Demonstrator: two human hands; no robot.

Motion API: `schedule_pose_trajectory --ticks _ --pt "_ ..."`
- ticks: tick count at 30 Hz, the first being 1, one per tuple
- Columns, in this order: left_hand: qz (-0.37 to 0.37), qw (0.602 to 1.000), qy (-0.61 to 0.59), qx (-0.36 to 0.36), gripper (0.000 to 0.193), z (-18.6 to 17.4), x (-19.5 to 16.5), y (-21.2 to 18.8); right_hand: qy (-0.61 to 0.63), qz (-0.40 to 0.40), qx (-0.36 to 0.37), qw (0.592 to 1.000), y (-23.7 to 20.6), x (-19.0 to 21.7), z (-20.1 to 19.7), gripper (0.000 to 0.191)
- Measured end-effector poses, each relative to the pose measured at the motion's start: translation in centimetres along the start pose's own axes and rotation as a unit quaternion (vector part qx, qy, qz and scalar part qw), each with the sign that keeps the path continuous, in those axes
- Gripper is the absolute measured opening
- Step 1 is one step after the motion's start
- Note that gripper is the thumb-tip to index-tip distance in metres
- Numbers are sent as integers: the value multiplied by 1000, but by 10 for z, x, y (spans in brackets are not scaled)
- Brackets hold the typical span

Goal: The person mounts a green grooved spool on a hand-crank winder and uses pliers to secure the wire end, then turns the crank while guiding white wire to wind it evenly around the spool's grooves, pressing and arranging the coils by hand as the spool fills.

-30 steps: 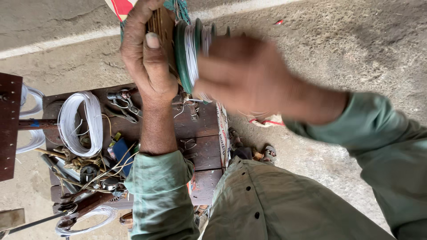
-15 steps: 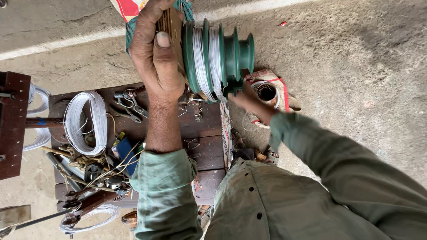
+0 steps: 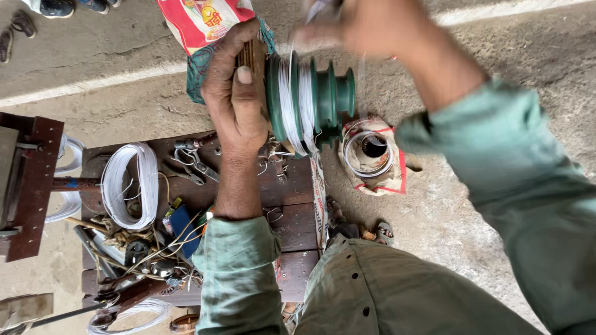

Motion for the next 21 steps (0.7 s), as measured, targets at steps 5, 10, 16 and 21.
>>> schedule_pose_trajectory --ticks 5,10,16,21 --pt "-1 999 43 5 51 0 -1 3 187 156 -6 970 -8 -83 140 36" --pt "15 997 76 12 52 -2 -2 2 469 322 141 810 -166 -33 251 31" --pt "5 999 48 -2 51 0 -1 0 41 56 90 994 -171 111 169 28" --pt "15 999 35 4 53 1 -4 2 -243 -251 -150 925 -115 126 33 26"
Point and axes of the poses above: each hand's wrist, its own y-axis towards the middle knuckle, its own z-axis out of the palm, x = y × z, the point moved 1 cm from there along y, towards the middle knuckle, and after that the axes turned 14 degrees about -y, right-handed, at the moved point
